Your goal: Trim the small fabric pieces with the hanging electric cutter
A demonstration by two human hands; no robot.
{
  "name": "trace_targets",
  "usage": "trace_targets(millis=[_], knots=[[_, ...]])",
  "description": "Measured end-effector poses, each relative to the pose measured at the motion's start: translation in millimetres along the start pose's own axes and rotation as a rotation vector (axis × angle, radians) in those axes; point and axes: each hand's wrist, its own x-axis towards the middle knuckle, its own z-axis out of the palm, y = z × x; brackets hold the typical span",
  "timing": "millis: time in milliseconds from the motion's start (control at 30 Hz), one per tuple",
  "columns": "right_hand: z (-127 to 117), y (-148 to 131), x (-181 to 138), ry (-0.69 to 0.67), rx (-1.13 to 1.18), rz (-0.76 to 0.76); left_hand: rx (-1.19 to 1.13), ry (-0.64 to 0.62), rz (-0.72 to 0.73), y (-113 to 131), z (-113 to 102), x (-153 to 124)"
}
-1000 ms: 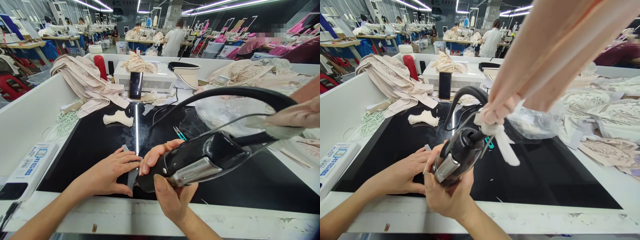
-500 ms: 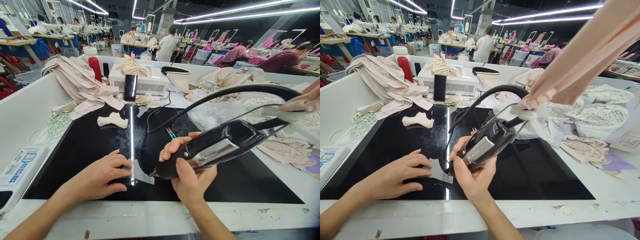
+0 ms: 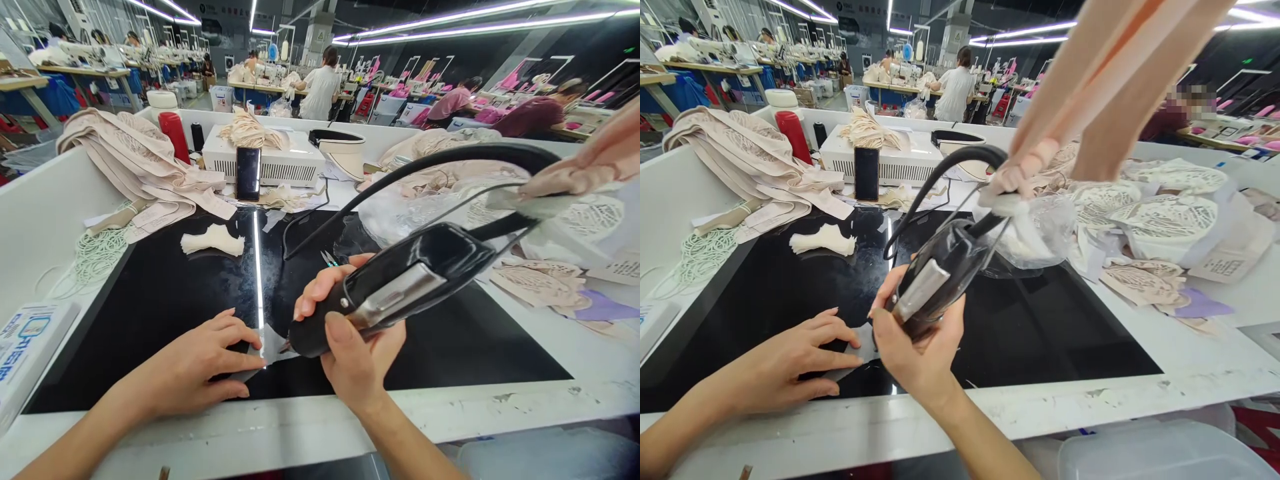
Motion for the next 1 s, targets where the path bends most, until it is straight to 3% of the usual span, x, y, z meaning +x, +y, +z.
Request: trace_targets(millis=[567, 867, 1000], knots=[[4.6, 1.3, -11.4, -0.091, -0.016, 0.003, 0.024, 0.009, 0.012, -2.1, 4.4, 0.0], [4.3, 1.1, -9.3, -0.077, -0.008, 0.015, 0.002, 0.06, -0.015, -5.3, 8.6, 3.2], [3.3, 2.4, -8.6, -0.054, 0.003, 0.016, 0.01, 0.027, -0.011, -8.8, 11.1, 4.1]])
